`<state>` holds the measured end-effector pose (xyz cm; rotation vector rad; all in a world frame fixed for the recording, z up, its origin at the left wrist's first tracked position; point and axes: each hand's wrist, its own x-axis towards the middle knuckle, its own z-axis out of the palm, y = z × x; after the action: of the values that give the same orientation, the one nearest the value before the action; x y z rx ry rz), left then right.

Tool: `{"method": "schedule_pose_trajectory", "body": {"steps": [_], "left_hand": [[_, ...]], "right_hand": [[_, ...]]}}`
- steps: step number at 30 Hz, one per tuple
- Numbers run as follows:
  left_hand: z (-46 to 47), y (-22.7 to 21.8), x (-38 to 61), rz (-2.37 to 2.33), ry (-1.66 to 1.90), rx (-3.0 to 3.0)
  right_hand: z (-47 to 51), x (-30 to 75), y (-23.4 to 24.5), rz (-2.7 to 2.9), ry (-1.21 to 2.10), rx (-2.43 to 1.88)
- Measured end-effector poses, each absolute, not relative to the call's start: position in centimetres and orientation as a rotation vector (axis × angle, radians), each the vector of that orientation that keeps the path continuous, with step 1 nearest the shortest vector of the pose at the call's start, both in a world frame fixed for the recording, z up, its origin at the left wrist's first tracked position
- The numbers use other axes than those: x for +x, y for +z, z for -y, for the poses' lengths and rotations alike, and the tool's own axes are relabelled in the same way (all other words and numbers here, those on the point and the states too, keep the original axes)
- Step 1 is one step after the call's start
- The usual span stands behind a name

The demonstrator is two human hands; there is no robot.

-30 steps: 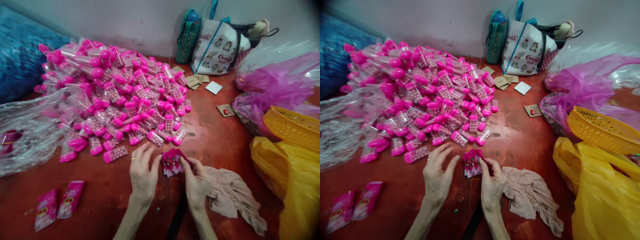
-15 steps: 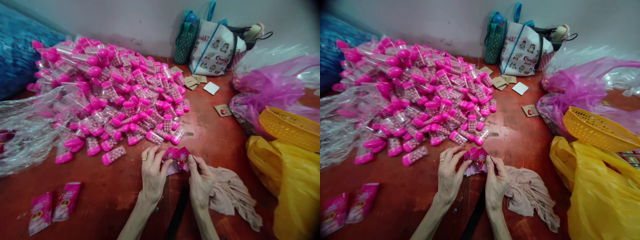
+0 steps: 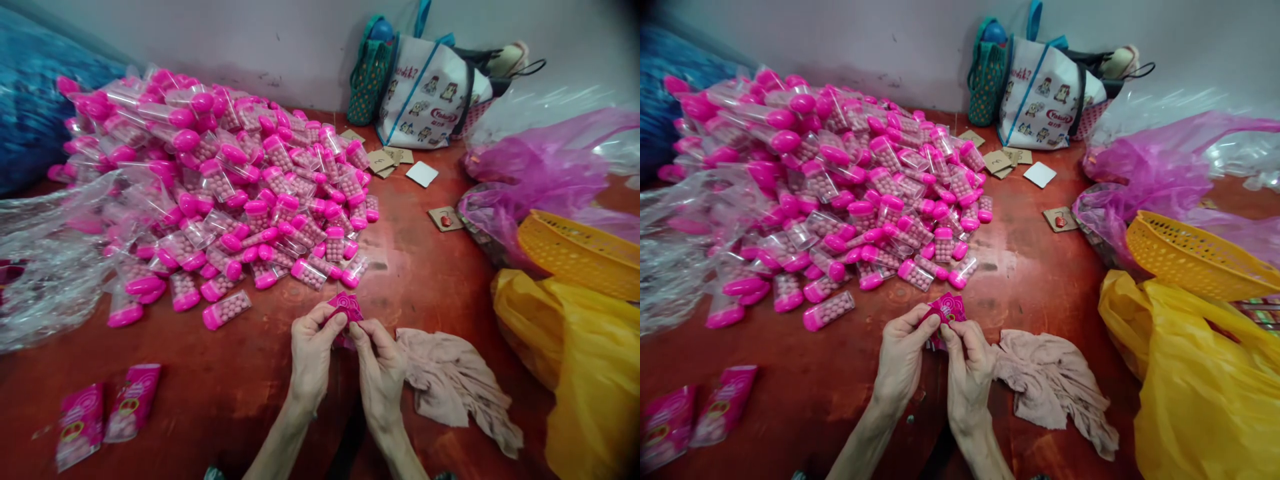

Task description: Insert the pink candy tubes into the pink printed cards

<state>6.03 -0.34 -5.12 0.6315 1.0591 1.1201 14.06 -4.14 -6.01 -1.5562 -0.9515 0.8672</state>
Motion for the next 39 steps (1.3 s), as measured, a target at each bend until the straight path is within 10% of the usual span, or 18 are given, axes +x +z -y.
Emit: {"method": "schedule_pose_trajectory", "body": {"steps": [39], "left_hand": [[0.1, -4.9, 5.7, -1.044, 1.128, 0.435]], "right_hand": [[3.9, 13.6, -5.3, 0.919, 0.991, -1.592]]}}
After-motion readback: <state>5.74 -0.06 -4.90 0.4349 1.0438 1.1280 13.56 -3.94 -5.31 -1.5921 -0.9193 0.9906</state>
